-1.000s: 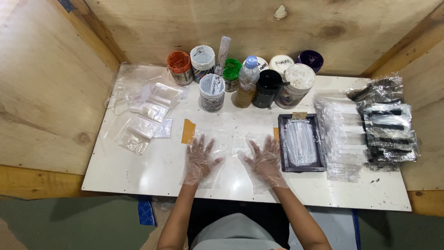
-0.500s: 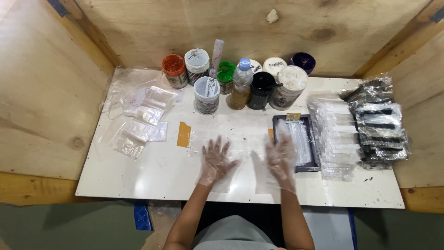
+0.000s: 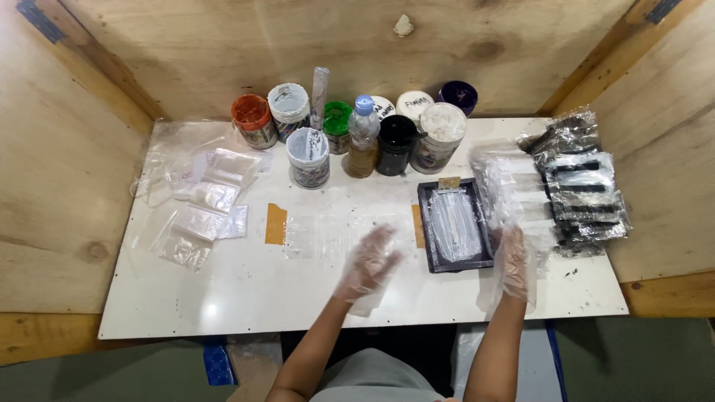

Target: A person puts on disposable gloves, arranges several small white strips into a black rectangular tray, and then uses a small spatula to spread a white paste or ink over the strips.

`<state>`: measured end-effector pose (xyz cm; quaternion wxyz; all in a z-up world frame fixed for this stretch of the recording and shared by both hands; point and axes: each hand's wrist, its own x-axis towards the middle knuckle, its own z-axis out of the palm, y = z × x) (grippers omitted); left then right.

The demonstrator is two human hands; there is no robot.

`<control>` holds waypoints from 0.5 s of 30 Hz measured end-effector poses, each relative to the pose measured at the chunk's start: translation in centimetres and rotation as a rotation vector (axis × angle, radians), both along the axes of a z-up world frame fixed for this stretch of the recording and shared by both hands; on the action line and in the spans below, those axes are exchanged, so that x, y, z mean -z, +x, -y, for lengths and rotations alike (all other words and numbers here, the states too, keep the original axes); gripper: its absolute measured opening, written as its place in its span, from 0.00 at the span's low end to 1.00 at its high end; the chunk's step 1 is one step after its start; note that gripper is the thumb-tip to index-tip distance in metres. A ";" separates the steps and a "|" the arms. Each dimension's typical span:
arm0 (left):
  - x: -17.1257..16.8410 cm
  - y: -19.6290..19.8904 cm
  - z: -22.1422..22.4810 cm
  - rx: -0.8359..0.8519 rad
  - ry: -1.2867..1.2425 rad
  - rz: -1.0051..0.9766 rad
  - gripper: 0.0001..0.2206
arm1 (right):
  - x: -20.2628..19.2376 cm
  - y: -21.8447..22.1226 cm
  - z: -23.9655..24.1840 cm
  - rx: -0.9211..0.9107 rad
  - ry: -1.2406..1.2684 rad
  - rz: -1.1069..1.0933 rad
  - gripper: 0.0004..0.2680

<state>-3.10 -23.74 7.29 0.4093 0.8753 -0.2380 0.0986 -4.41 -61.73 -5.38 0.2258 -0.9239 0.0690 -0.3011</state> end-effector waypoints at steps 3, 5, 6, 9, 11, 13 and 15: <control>-4.3 -2.4 2.9 0.182 -0.131 -0.296 0.35 | 7.2 0.4 4.4 -0.042 -0.180 -0.002 0.17; -5.6 -2.8 4.3 0.208 -0.179 -0.460 0.40 | 12.6 1.1 7.4 -0.063 -0.268 -0.003 0.17; -4.9 -2.3 5.0 0.321 -0.031 -0.569 0.40 | 15.8 1.7 9.2 -0.110 -0.261 -0.048 0.17; -2.9 -2.2 7.4 0.374 0.165 -0.708 0.45 | 14.2 1.4 7.5 -0.129 -0.192 -0.151 0.18; -4.4 -3.2 7.7 0.310 0.211 -0.742 0.46 | 16.2 1.8 8.0 -0.104 -0.128 -0.211 0.18; -9.0 -4.4 6.7 0.294 0.138 -0.637 0.33 | 24.6 3.6 12.8 0.012 -0.442 -0.152 0.19; -5.5 -4.9 6.9 0.165 -0.003 -0.684 0.30 | 21.4 2.8 9.9 0.024 -0.468 -0.139 0.18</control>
